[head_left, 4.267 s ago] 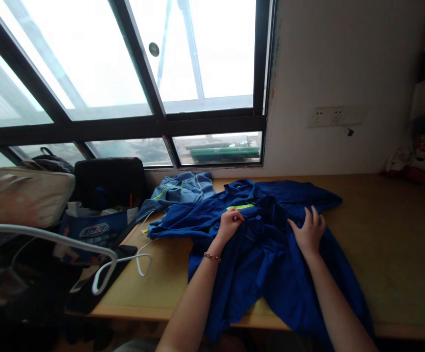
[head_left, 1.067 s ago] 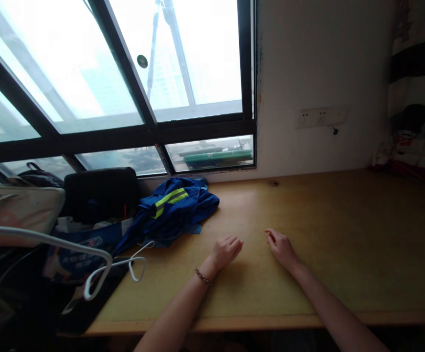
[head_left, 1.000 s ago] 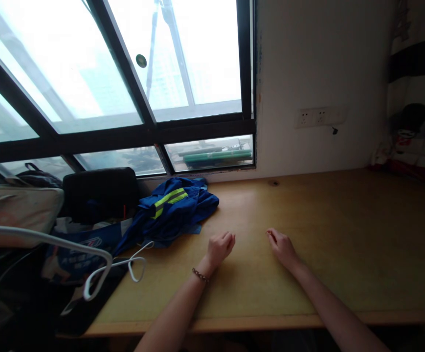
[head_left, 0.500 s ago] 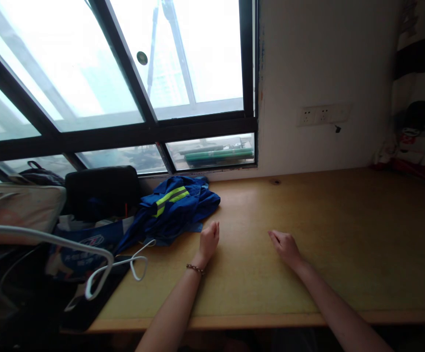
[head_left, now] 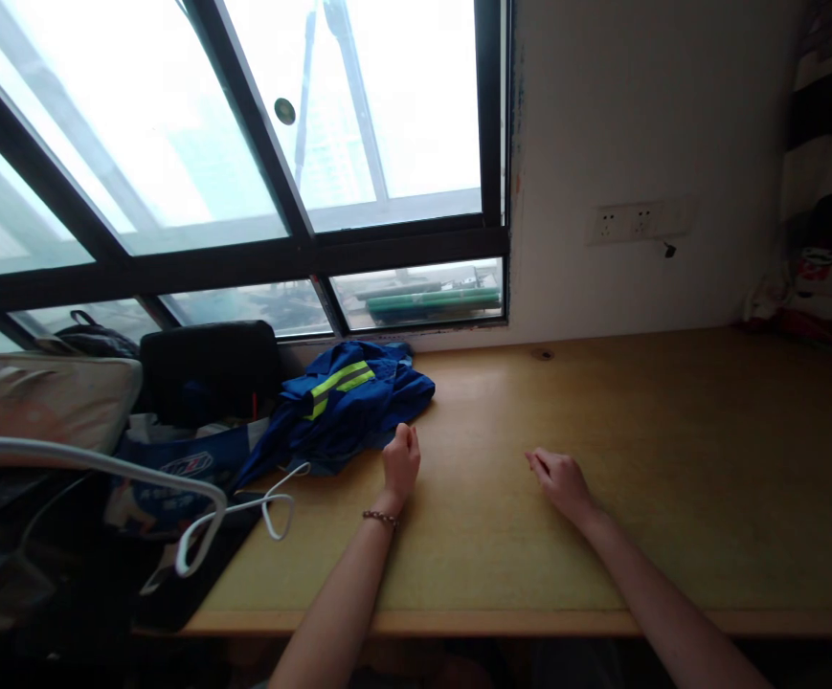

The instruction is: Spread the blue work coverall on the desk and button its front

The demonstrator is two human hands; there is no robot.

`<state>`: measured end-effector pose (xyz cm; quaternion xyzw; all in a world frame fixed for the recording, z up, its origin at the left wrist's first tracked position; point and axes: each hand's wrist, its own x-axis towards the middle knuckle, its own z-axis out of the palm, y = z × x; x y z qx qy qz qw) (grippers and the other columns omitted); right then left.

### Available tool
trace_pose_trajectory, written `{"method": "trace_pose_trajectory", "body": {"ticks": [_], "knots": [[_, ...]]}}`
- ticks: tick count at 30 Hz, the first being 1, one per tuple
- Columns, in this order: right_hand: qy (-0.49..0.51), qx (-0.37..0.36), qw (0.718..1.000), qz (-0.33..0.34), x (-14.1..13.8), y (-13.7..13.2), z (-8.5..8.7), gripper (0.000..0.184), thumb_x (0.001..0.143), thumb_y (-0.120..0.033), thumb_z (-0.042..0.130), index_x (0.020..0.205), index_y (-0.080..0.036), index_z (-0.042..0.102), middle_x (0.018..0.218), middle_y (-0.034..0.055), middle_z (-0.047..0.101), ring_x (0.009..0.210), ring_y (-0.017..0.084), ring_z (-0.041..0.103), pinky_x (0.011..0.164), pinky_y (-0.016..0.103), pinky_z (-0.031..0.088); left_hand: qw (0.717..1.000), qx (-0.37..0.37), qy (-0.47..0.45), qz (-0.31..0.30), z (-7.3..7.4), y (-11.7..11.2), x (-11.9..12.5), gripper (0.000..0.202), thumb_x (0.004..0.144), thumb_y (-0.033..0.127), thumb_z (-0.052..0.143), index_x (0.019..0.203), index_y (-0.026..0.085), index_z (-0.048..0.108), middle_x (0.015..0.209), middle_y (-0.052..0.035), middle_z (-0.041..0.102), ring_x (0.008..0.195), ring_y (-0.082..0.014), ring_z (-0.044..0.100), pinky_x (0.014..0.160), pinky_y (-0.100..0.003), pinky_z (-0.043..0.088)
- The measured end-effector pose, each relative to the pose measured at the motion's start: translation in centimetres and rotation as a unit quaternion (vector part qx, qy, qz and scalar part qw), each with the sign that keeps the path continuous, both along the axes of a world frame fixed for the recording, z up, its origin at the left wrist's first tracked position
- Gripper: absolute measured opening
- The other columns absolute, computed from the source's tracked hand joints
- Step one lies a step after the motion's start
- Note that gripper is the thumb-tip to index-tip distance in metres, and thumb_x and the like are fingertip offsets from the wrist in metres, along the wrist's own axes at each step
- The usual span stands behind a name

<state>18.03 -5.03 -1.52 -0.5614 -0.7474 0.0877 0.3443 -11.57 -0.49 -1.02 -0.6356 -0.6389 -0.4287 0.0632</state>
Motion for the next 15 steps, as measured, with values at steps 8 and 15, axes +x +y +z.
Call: {"method": "trace_pose_trajectory", "body": {"ticks": [8,15], "knots": [[-0.001,0.011,1.0,0.006,0.1,0.0,0.2,0.041,0.087,-0.038,0.031,0.058,-0.018,0.051,0.054,0.0035,0.056,0.05,0.012,0.048,0.051,0.024,0.025,0.972,0.137,-0.027,0.187,4.8,-1.2,-3.1,0.04,0.075,0.03,0.051,0.11,0.012,0.044,0.121,-0.0171,0.04,0.119,-0.0306,0.029,0.095,-0.05,0.019],[-0.014,0.007,1.0,0.013,-0.1,-0.2,0.5,0.038,0.087,-0.036,0.032,0.059,-0.018,0.051,0.058,0.0034,0.058,0.053,0.013,0.05,0.053,0.024,0.025,0.962,0.01,0.005,0.272,4.1,-0.6,-7.1,0.07,0.066,0.044,0.06,0.126,0.023,0.032,0.132,-0.018,0.023,0.118,-0.0425,0.019,0.084,-0.066,0.018]]}}
